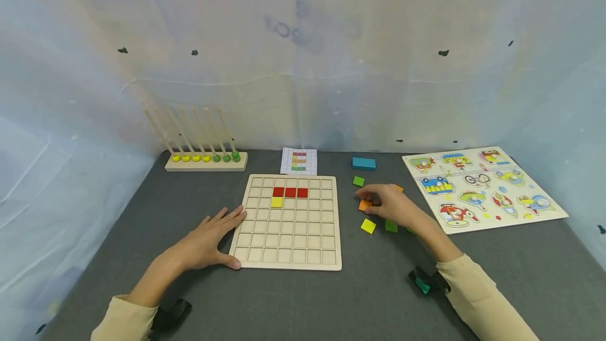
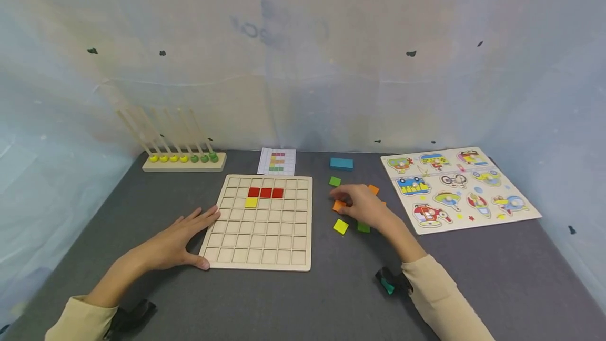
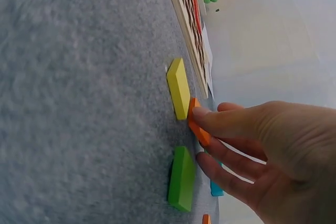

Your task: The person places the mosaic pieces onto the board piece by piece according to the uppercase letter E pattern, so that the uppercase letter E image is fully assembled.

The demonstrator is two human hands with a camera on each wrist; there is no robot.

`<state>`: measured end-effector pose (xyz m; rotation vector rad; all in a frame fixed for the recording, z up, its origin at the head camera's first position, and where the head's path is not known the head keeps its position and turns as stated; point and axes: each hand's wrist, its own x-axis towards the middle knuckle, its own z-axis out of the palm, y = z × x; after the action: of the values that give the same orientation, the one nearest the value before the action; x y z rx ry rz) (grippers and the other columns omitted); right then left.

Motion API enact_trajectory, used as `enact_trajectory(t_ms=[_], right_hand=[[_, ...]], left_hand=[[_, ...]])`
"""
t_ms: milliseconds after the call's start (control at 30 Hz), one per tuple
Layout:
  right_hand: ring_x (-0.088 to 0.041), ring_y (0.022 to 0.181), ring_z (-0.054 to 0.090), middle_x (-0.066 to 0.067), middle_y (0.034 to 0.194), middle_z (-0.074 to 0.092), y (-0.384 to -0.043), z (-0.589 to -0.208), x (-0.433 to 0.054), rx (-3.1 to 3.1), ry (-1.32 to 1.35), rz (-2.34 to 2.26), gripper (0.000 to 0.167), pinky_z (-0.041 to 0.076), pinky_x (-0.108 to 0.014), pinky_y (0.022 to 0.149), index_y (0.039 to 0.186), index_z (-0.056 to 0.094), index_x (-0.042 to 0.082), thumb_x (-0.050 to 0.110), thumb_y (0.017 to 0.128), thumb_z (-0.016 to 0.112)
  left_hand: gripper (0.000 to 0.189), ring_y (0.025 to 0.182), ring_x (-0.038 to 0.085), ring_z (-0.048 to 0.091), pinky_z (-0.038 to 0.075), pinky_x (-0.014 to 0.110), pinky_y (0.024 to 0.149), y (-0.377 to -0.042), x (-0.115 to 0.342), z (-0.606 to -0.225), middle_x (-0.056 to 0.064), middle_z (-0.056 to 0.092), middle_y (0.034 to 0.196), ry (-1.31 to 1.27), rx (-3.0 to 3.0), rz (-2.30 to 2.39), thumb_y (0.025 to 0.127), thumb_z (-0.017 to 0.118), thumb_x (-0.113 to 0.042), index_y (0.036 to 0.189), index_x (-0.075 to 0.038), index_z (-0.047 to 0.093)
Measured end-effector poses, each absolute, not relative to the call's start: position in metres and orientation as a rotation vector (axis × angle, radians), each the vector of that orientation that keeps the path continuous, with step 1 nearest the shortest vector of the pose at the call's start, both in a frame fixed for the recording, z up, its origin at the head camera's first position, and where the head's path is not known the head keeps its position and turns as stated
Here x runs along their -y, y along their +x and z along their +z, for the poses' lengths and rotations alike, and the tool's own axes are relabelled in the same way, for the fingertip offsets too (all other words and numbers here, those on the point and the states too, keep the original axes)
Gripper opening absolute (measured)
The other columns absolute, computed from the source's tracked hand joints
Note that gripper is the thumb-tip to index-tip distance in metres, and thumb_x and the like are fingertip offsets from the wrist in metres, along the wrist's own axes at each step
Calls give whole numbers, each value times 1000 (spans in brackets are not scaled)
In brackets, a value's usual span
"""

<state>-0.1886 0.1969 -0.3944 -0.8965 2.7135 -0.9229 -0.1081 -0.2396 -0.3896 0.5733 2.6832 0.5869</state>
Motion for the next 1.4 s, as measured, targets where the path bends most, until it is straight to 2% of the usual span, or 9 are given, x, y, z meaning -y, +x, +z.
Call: enact_trajectory(t_ms=[267, 500, 867, 1400], right_hand=[[-24, 94, 66, -10, 103, 70, -191, -388, -196, -2706, -952, -889, 35, 57, -38, 79, 118, 67, -2, -5, 84, 73], [-20, 92, 65, -6, 98, 70, -193, -376, -187, -2710, -929, -847, 36, 56, -36, 80, 122, 66, 0, -4, 86, 70], [-20, 90, 65, -6, 98, 70, -197, -374, -164, -2693, -1036, -865, 35, 56, -33, 78, 120, 67, -1, -4, 85, 71], [-16, 92, 64, -4, 99, 70, -201, -373, -122, -2587, -1082, -905, 34, 55, -29, 78, 123, 66, 2, -1, 89, 69]], left_hand=[[113, 146, 47, 11, 10, 71, 110, -108, 239, -389, 13, 18, 162, 579, -2674, 601, 67, 81, -53, 156, -11, 25], [114, 146, 47, 11, 10, 71, 110, -108, 237, -389, 14, 18, 162, 577, -2673, 603, 67, 82, -52, 156, -9, 26], [114, 146, 46, 11, 10, 70, 110, -107, 238, -391, 13, 18, 162, 567, -2668, 605, 67, 81, -54, 156, -10, 25], [113, 146, 47, 12, 10, 70, 110, -107, 237, -389, 14, 18, 162, 560, -2681, 593, 67, 82, -52, 156, -9, 26]])
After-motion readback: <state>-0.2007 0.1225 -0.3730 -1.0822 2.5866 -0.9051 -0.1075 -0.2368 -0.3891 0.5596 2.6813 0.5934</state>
